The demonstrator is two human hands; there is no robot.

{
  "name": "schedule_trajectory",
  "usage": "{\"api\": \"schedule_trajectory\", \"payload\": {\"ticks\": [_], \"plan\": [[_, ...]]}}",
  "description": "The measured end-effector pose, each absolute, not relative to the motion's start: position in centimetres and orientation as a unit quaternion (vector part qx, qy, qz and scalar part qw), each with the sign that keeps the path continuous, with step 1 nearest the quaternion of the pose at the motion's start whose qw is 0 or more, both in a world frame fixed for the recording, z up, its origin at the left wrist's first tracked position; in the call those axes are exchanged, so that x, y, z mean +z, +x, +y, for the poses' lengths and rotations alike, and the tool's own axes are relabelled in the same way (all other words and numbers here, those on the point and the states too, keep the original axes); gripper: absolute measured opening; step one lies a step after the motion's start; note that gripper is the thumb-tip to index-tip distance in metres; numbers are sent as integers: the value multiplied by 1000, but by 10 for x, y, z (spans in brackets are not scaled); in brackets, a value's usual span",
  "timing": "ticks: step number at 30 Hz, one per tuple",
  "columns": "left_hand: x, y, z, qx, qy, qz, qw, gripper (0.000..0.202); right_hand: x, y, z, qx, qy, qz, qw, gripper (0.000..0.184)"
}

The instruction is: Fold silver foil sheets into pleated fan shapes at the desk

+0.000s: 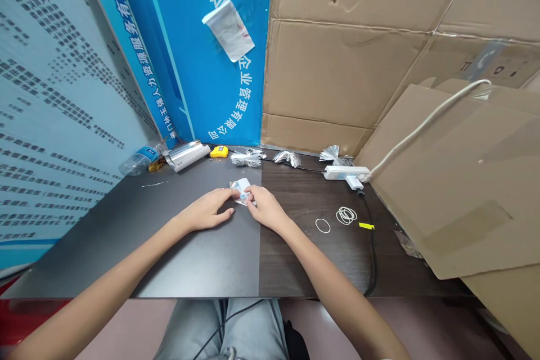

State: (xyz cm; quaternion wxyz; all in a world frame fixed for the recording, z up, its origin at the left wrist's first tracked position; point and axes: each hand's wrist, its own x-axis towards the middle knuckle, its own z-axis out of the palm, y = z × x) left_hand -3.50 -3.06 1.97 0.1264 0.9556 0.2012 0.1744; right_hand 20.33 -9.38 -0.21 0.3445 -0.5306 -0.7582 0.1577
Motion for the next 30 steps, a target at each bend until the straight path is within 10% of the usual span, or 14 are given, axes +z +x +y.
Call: {"api": "schedule_trajectory", "payload": {"ticks": [30], "plan": [[9, -23, -57, 194, 948, 234, 97, 31, 1, 218, -109, 5, -460, -858, 226, 38]]}}
